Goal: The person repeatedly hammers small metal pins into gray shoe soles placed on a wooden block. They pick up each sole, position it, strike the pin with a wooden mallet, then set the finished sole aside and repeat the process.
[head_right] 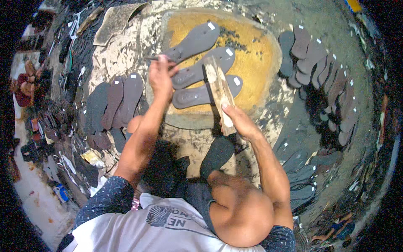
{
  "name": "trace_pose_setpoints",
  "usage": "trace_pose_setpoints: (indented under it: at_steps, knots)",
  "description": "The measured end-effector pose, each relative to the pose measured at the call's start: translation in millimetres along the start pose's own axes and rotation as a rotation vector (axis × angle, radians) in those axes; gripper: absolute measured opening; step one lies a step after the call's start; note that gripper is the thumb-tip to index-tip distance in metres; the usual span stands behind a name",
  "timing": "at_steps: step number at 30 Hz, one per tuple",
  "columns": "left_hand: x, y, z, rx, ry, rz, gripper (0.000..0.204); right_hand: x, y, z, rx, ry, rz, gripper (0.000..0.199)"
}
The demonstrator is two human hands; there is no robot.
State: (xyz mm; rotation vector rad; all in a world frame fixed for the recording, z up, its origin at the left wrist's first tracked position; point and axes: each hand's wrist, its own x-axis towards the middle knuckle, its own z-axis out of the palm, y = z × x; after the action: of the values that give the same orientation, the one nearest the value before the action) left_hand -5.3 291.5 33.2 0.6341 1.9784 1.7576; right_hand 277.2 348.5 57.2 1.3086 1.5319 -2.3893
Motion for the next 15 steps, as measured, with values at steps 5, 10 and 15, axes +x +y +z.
trace_pose_setpoints:
  at_steps: [5, 10, 15]
  knots:
    - [-40, 2, -11, 0.224, -0.275, -0.026, 0.032, 3, 5, 10, 0.102, -0.013, 0.081, 0.048]
    - [-34, 9, -10, 0.373, -0.312, 0.051, 0.029, 3, -1, 6, 0.128, -0.020, 0.110, 0.048]
    - [-33, -10, -9, 0.428, -0.329, 0.262, 0.021, -22, -51, 12, 0.180, 0.002, 0.105, 0.052]
